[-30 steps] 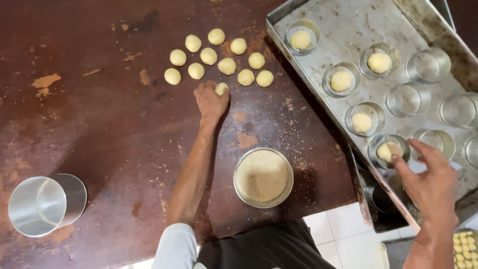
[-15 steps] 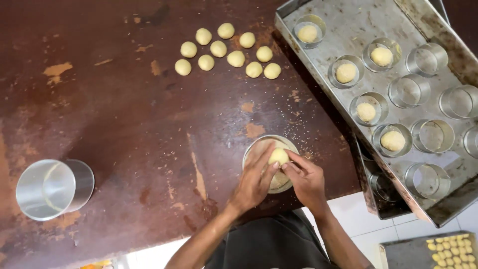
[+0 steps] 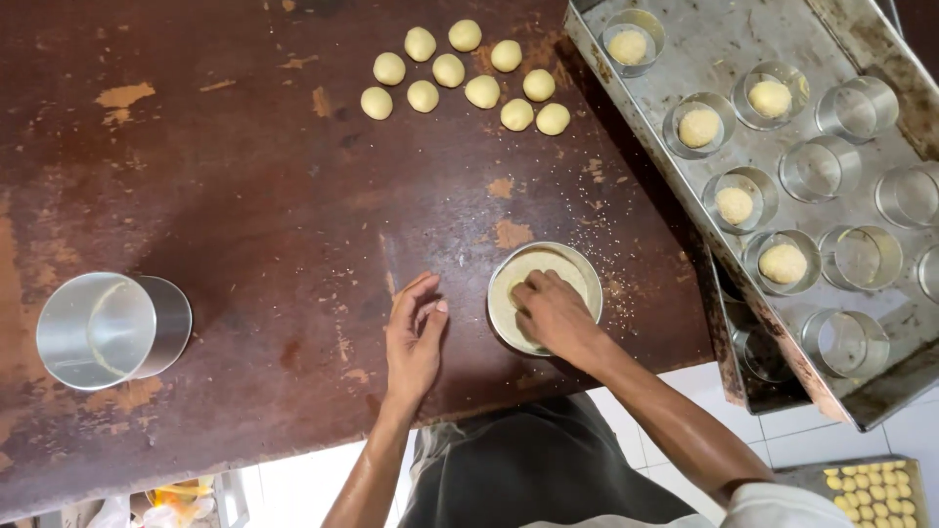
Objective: Placing small dough balls into round molds on a baking tray after coating them.
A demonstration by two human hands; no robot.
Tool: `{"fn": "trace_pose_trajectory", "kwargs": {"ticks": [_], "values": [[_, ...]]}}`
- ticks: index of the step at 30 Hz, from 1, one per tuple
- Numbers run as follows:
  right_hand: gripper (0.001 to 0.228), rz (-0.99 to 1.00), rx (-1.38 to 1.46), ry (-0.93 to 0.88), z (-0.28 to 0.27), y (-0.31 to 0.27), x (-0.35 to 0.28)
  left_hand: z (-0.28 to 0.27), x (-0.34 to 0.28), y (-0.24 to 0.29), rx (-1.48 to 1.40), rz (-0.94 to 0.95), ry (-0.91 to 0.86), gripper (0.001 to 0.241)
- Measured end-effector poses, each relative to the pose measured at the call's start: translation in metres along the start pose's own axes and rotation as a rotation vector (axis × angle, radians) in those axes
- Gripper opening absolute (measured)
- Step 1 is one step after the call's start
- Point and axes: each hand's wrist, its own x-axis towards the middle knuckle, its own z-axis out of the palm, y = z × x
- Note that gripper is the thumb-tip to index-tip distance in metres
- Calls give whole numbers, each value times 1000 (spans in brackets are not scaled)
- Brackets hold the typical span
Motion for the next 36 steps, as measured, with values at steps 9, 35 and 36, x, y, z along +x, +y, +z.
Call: {"fn": "trace_pose_trajectory", "kwargs": {"ticks": [9, 35, 36], "values": [[48, 470, 1139, 335, -73, -7, -20, 57, 2, 1, 27, -15, -242, 44], [55, 1112, 175, 138, -187, 198, -246, 108, 151, 17, 245, -132, -319, 34], [54, 1191, 94, 4, -187, 195, -236, 102, 154, 12, 299, -116, -289, 32]]}}
